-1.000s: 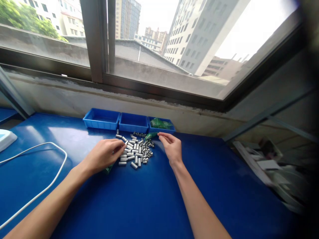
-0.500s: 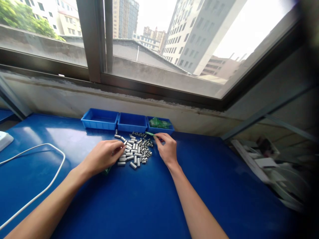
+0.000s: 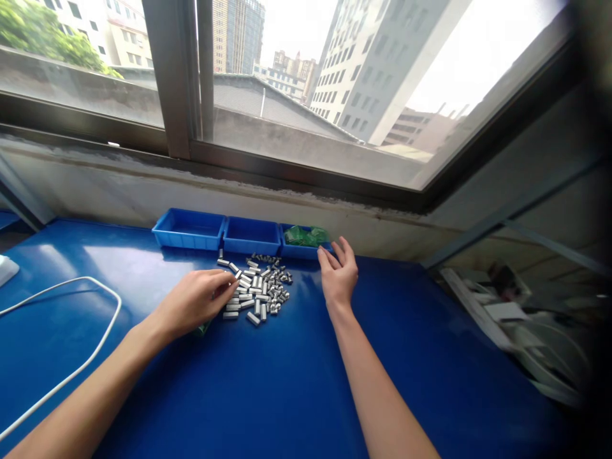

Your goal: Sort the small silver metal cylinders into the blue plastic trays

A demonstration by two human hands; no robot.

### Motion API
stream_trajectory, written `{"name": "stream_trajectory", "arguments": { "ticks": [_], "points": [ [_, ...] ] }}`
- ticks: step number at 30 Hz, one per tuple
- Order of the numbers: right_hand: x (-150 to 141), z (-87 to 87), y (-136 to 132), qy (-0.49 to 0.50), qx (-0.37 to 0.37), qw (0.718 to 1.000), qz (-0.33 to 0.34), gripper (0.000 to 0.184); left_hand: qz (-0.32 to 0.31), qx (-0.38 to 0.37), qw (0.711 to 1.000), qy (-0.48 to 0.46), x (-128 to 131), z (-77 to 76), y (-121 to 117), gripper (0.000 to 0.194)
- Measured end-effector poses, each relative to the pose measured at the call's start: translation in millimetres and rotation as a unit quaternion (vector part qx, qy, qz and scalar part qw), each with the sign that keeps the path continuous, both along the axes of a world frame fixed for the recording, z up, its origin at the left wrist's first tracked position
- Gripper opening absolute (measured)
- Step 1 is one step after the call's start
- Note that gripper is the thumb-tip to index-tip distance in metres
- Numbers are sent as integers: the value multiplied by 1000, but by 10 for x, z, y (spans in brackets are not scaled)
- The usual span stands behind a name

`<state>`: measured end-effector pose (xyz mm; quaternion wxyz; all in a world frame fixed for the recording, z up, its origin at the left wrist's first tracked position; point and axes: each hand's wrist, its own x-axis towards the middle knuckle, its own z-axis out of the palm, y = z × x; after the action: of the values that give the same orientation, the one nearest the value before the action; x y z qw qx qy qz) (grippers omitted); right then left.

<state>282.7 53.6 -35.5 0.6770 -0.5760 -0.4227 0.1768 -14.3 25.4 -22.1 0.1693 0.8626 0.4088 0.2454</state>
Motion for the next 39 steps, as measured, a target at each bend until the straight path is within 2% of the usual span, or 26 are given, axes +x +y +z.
{"name": "stream_trajectory", "arguments": {
  "ticks": [4,7,12,16,25,30,34,37,39],
  "points": [
    [-76,30,-98,-67,-18,997,38,32,10,-16,999,26,-57,100,-18,23],
    [-221,56,-206,-140,-42,985,97,22,38,-25,997,64,-106,199,-53,11],
    [-502,122,-381,-329,-6,923,198,16,17,-33,991,129,-119,312,-141,20],
    [-602,125,-433,-395,14,878,272,19,20,-36,986,160,-94,337,-200,26],
    [-545,58,-406,-385,2,880,278,18,25,-30,988,152,-69,326,-192,35],
    [-556,103,-416,-393,28,884,253,18,49,-10,996,75,-87,401,-167,33],
    [-581,140,-438,-386,38,894,224,17,105,35,991,-79,-52,433,-145,21],
    [-622,190,-474,-330,11,913,239,16,119,-28,958,-259,20,428,-136,17],
    [-657,236,-500,-243,-31,922,299,23,99,-112,927,-346,70,414,-135,20]
  ]
}}
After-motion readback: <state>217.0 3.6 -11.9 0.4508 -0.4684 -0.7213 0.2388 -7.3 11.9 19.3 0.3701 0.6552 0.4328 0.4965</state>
